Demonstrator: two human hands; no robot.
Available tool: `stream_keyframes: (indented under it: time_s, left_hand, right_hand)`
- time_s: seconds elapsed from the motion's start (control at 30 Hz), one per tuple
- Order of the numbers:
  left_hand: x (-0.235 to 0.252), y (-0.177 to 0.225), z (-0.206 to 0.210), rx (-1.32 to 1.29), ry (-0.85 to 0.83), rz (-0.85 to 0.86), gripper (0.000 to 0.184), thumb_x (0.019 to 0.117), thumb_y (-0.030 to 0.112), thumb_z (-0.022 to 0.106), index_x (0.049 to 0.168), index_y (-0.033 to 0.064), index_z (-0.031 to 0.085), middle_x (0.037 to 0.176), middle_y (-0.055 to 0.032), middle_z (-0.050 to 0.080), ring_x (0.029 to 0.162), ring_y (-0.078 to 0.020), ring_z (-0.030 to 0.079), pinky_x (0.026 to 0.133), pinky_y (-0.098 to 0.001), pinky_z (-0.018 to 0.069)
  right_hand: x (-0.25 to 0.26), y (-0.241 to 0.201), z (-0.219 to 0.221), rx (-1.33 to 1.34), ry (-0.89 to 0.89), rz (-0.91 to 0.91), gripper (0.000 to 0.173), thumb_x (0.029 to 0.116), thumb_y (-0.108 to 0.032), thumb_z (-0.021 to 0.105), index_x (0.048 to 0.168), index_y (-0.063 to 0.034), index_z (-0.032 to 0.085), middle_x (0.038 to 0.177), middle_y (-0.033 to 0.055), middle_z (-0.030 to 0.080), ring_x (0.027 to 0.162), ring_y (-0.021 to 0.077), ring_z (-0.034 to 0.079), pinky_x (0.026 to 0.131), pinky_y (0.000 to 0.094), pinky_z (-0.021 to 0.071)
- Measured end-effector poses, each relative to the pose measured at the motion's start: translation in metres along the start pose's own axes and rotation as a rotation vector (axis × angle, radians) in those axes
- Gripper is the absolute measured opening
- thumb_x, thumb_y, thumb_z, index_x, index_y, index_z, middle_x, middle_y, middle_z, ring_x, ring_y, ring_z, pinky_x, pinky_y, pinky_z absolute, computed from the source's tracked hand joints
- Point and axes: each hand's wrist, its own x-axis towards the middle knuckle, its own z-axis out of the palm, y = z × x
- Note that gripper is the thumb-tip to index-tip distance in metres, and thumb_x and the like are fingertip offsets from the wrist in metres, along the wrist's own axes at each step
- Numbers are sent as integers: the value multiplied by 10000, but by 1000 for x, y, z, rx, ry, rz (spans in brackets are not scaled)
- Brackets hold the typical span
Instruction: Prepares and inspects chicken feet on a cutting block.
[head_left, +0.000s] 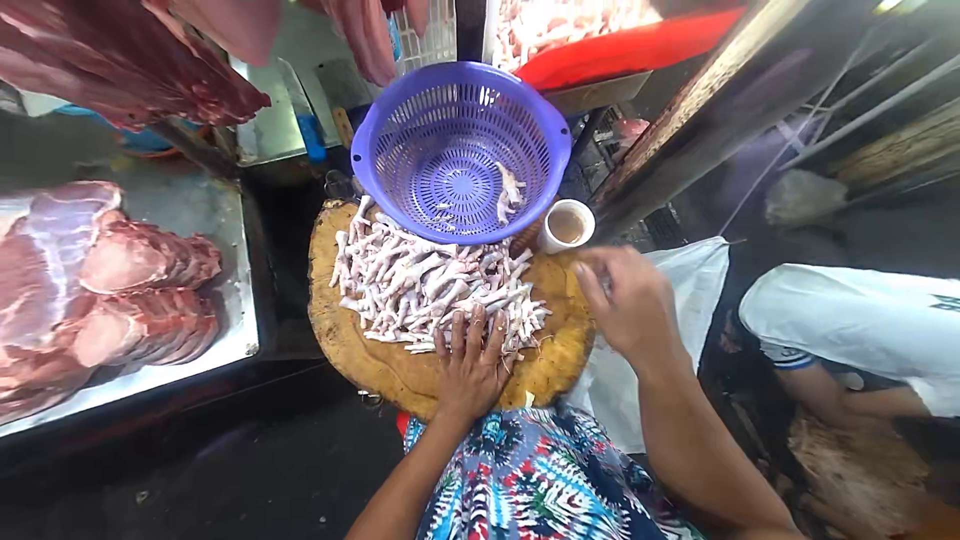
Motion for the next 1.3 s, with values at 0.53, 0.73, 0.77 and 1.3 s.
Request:
stream_keyframes:
  time_s: [0.53, 0.73, 0.77, 1.3]
  left_hand:
    - [-3, -12, -3, -235, 134, -62, 837, 925, 770, 394, 1519, 180, 405, 1565, -128, 430, 1511, -288, 296, 1234, -541, 116]
    - [2, -23, -28, -758, 174, -75, 623, 1022, 626, 367, 1400, 150, 503, 1399, -103, 575, 1366, -259, 481, 1175, -480, 319]
    - [10, -21, -41, -945, 120, -129, 680, 1039, 611, 304, 1415, 79, 498, 1403, -132, 576, 1360, -252, 494, 1171, -472, 352]
    - [34, 36, -106, -2110, -228, -609, 1070, 864, 854, 298, 1638, 162, 40, 1634, -34, 313, 1389, -145, 455, 1118, -353, 424]
  right_hand:
    - [217, -75, 70, -292, -477, 89, 285, 961, -161, 613, 1163, 34, 664, 1168, 308, 665, 1104, 519, 643, 812, 725, 502]
    - [96, -67, 15, 435, 27, -518, 203, 910, -94, 664, 1094, -12, 637, 1200, 146, 665, 1043, 210, 671, 855, 377, 593]
    - [64, -65, 20, 573, 57, -550, 167, 911, -109, 693, 1042, -34, 622, 1255, 149, 655, 1113, 213, 667, 883, 367, 604]
    - [-69, -72, 37, 844, -142, -56, 443, 955, -385, 725, 1228, -37, 701, 1058, 52, 714, 881, 33, 641, 770, 184, 551]
